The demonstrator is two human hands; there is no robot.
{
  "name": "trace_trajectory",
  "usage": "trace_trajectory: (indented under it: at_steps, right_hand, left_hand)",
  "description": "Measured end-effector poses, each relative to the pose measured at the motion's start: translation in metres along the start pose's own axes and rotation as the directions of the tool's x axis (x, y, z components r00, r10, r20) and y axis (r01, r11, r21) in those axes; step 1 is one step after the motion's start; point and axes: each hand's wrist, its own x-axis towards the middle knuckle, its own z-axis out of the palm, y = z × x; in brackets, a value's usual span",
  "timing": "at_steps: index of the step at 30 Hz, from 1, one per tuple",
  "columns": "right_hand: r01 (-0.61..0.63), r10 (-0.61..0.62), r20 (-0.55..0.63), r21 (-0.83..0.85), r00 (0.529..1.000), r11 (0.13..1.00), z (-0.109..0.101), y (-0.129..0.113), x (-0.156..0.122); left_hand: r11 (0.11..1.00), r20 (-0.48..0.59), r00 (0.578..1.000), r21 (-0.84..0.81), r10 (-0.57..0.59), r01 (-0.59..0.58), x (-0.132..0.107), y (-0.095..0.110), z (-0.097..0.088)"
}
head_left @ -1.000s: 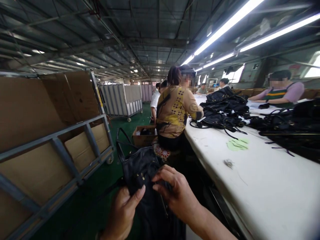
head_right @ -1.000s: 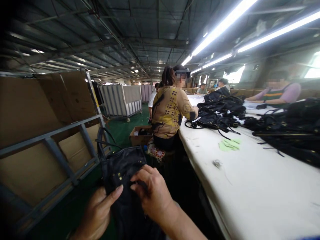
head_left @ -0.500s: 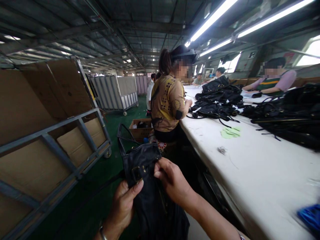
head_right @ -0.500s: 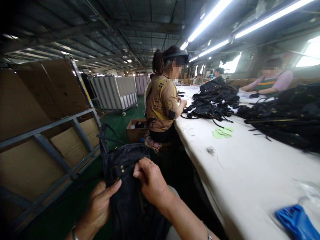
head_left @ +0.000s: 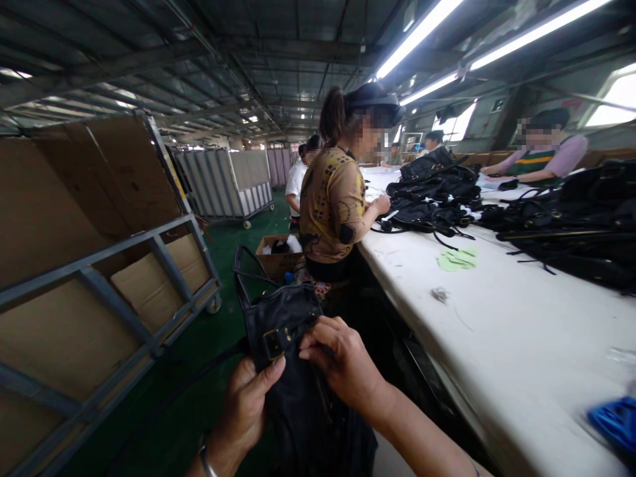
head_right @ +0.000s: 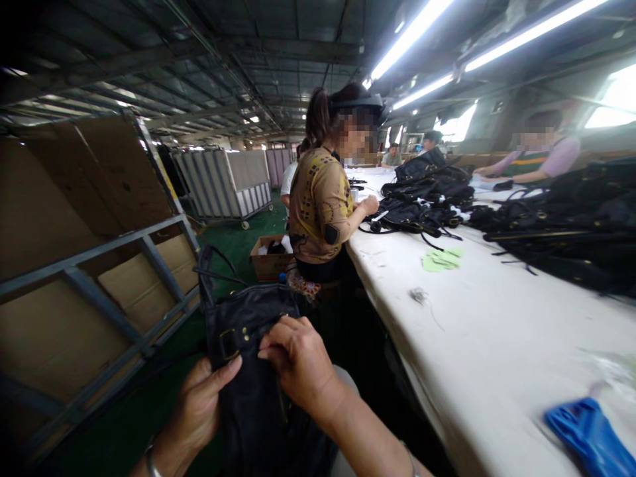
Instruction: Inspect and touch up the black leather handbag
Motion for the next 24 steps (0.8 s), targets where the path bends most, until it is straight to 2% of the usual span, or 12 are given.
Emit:
trace_trajectory:
  at_steps: [5, 7, 9, 11, 13, 16, 21, 24]
  right_hand:
    - [0.193, -0.18, 0.075, -0.267, 0.981, 0.944, -0.004, -0.003, 0.001]
    - [0.213, -0.179, 0.126, -0.367, 0.976, 0.905, -0.004, -0.005, 0.001]
    - [0.192, -0.149, 0.138, -0.393, 0.979, 0.899, -0.003, -0.005, 0.0]
    - [0.131, -0.109, 0.091, -0.286, 0.99, 0.949, -0.003, -0.003, 0.0]
    - [0.019, -0.019, 0.007, -0.066, 1.0, 0.998, -0.005, 0.001, -0.001]
    - [-0.115, 0.127, -0.061, 0.171, 0.99, 0.979, -0.015, 0.008, -0.005]
    - [-0.188, 0.211, -0.121, 0.176, 0.97, 0.966, -0.03, 0.019, -0.014]
    - [-0.236, 0.254, -0.107, 0.161, 0.961, 0.958, -0.03, 0.023, -0.019]
  left_hand:
    - [0.994, 0.062, 0.994, 0.054, 0.093, -0.096, 0.002, -0.003, 0.002]
    - [0.99, 0.065, 0.991, 0.076, 0.114, -0.119, 0.003, -0.004, 0.003]
    - [0.991, 0.064, 0.992, 0.075, 0.109, -0.114, 0.004, -0.006, 0.004]
    - [0.997, 0.061, 0.996, 0.041, 0.067, -0.07, 0.005, -0.007, 0.004]
    - [1.0, 0.056, 0.998, 0.001, 0.008, -0.008, 0.004, -0.007, 0.003]
    - [0.999, 0.017, 1.0, -0.051, -0.019, 0.02, 0.004, -0.006, 0.002]
    - [0.996, -0.075, 0.997, -0.085, 0.017, -0.023, 0.008, -0.007, 0.001]
    - [0.991, -0.121, 0.993, -0.133, 0.008, -0.024, 0.012, -0.009, -0.002]
